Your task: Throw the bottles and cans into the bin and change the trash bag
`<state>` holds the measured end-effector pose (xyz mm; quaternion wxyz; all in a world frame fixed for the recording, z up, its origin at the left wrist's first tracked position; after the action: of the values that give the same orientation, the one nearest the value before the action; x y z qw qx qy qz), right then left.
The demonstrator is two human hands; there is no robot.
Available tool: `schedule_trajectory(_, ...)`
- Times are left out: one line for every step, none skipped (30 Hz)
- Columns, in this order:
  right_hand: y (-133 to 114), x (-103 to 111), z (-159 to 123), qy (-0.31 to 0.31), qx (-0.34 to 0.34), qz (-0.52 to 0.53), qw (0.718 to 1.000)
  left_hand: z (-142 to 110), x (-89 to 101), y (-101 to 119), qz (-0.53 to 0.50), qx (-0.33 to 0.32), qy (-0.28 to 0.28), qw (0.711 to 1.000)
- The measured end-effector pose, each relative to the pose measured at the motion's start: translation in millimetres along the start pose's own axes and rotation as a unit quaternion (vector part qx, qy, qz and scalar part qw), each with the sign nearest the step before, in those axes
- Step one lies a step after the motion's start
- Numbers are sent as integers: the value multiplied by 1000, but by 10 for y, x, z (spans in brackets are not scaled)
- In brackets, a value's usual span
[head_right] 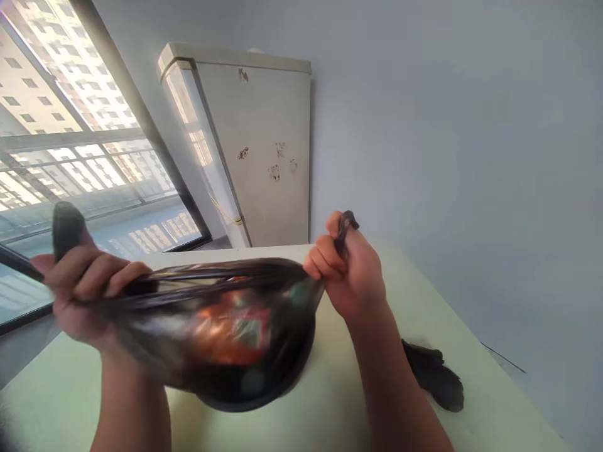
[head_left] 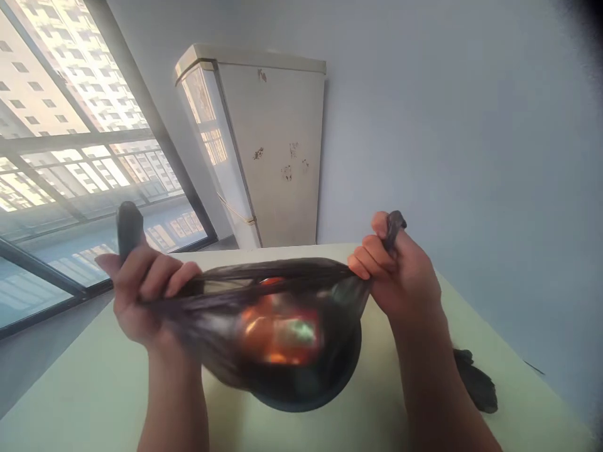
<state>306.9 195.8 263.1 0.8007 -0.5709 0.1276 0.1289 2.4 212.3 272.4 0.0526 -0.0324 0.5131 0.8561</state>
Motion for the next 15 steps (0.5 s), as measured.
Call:
schedule_trajectory(0,-1,2,1,-14,0,1000,0,13,53,-11,-12,24,1000)
schedule_trajectory(-3,-1,7,1,-22,4,1000,-1,30,100,-21,-23,46,998)
schedule_trajectory(-3,-1,13,-2,-25,8,1000,-1,39,137,-25,-28,58,998)
schedule_trajectory(0,4,21,-5,-25,13,1000,4,32,160,-24,-28,54,998)
schedule_trajectory(4,15,33,-7,-20,17,1000,10,26,177,-28,-32,47,998)
schedule_trajectory(12,31,47,-6,-13,21,1000,18,24,191,-40,-40,42,998)
schedule_trajectory(28,45,63,-7,-10,22,1000,26,37,199,-58,-51,41,996)
schedule_trajectory(51,53,80,-11,-10,21,1000,36,62,201,-79,-58,40,994)
schedule_trajectory(78,51,97,-18,-12,21,1000,46,97,198,-94,-63,36,993)
schedule_trajectory(105,38,112,-27,-14,23,999,54,137,193,-94,-64,26,993)
schedule_trajectory(130,13,121,-37,-16,26,999,57,177,185,-74,-63,10,995)
schedule_trajectory(149,-20,123,-44,-17,31,998,55,215,174,-37,-59,-10,998)
schedule_trajectory(160,-58,117,-49,-15,36,998,44,246,161,0,-56,-29,998)
schedule_trajectory(160,-99,100,-50,-13,39,998,25,272,148,20,-56,-38,998)
schedule_trajectory(152,-141,72,-49,-11,40,998,-1,288,135,14,-56,-36,998)
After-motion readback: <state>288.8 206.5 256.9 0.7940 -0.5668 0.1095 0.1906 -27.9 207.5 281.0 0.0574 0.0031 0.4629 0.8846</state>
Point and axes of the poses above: each hand's wrist, its own z-axis towards the middle knuckle, its own x-axis out of the back of the hand, y = z × x, the point moved 5 cm from there along z, towards the middle knuckle, and after that the axes turned 2 degrees about -y, right-handed, at the moved point
